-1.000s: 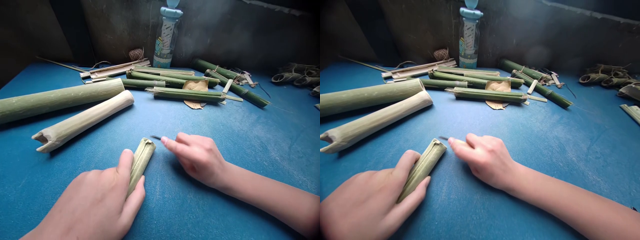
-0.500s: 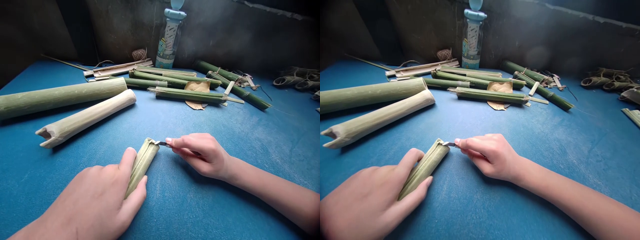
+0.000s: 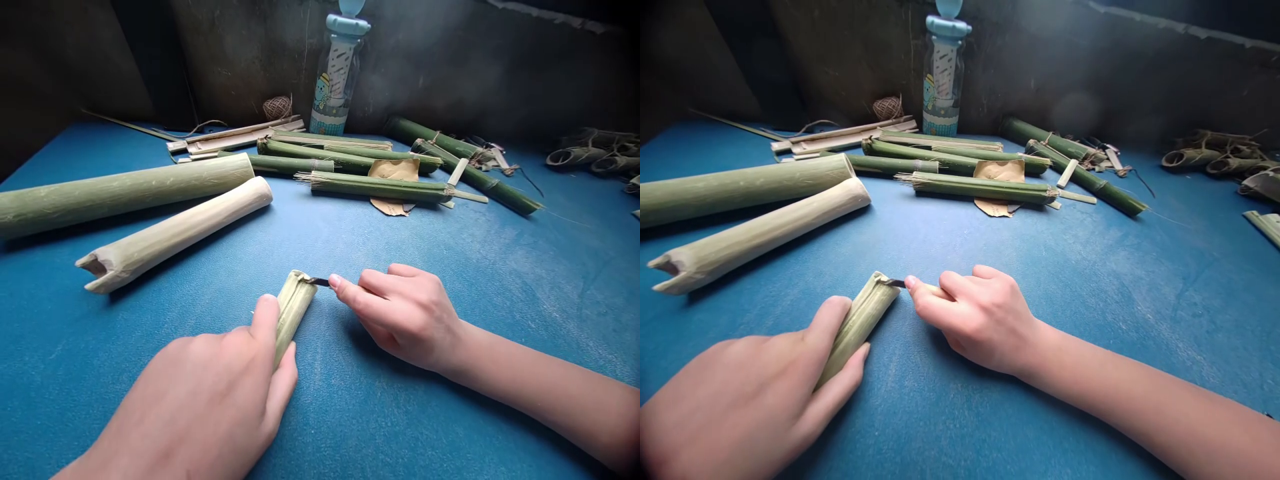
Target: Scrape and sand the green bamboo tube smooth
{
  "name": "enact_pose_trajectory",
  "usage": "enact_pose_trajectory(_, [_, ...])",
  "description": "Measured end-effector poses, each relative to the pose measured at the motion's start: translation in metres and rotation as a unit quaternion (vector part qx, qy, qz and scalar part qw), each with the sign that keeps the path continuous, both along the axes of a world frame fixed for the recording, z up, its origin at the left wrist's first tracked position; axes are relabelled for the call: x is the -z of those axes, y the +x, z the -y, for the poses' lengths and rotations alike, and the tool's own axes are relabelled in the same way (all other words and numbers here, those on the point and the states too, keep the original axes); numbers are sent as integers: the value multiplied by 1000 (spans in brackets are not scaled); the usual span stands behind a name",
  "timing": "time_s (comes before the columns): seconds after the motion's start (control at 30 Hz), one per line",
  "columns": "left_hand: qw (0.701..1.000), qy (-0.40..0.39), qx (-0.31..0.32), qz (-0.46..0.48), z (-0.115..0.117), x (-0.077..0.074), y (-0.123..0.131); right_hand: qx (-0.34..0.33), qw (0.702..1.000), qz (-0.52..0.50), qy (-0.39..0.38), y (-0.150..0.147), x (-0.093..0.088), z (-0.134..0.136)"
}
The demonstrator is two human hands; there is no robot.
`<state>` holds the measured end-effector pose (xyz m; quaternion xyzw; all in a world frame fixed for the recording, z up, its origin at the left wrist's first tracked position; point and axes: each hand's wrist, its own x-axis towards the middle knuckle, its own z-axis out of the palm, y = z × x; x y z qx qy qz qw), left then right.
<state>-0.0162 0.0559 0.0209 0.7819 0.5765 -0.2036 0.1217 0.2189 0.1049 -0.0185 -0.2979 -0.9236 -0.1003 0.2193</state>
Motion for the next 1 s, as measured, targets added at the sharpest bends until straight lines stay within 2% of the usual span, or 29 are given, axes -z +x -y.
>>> enact_pose_trajectory(0.1, [1000,-2,2,-3,0,-2,1,-18,1000,-8,24,-2,0,-2])
enact_pose_trajectory(0.27, [999,-27,-17,1,-6,-7,1,-40,985,-92,-140,3,5,-7])
enact_pose_trajectory(0.37, [999,-42,-24,8,-9,-8,1,-39,973,-128,-187,6,7,-8])
enact_pose_trajectory(0.53, [999,-43,-17,5,-8,-7,2,-34,979,-119,-160,6,6,-9])
enact_pose_trajectory(0.73, [999,-40,-21,9,-9,-9,2,-59,974,-156,-153,8,6,-9])
enact_pose_trajectory(1.0, [1000,-22,-12,-9,-3,-7,3,-55,980,-125,-146,8,6,-9])
